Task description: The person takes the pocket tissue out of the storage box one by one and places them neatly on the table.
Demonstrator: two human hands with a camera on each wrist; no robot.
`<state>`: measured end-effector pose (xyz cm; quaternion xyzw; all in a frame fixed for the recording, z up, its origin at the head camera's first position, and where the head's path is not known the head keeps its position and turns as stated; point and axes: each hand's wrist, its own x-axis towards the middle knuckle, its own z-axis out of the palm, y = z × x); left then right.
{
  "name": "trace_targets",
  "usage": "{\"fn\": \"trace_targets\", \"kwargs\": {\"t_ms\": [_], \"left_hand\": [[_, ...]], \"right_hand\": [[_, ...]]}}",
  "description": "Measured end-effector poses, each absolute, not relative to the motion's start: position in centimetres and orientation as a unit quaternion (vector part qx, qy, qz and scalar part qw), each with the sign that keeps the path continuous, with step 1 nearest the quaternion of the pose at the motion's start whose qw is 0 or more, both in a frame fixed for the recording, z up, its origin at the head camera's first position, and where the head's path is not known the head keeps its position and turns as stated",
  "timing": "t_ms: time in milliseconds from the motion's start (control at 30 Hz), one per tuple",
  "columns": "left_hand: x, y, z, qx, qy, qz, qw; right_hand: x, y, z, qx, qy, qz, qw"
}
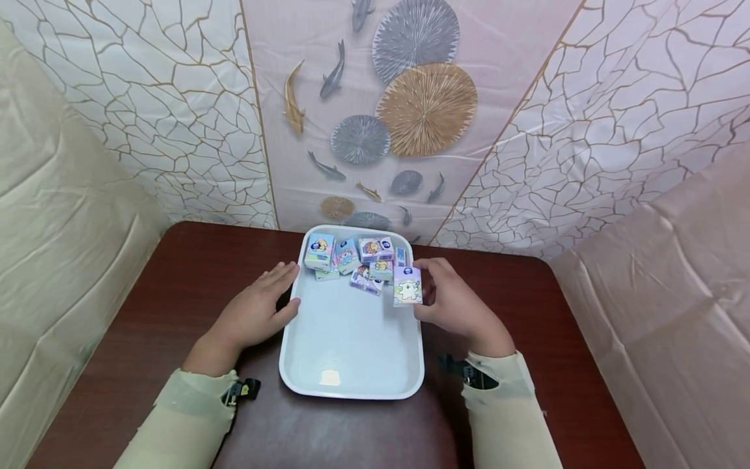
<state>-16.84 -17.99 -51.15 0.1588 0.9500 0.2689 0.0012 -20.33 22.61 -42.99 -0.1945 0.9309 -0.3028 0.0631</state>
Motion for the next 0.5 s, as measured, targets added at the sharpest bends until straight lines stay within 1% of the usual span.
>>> {"fn": "trace_targets", "kwargs": {"t_ms": [500], "left_hand": [[-16.8,-18.0,-51.0,0.159,0.95,0.27,0.007]], "right_hand": [[-19.8,25.2,-44.0,-0.168,0.935,-0.305,0.071]]}}
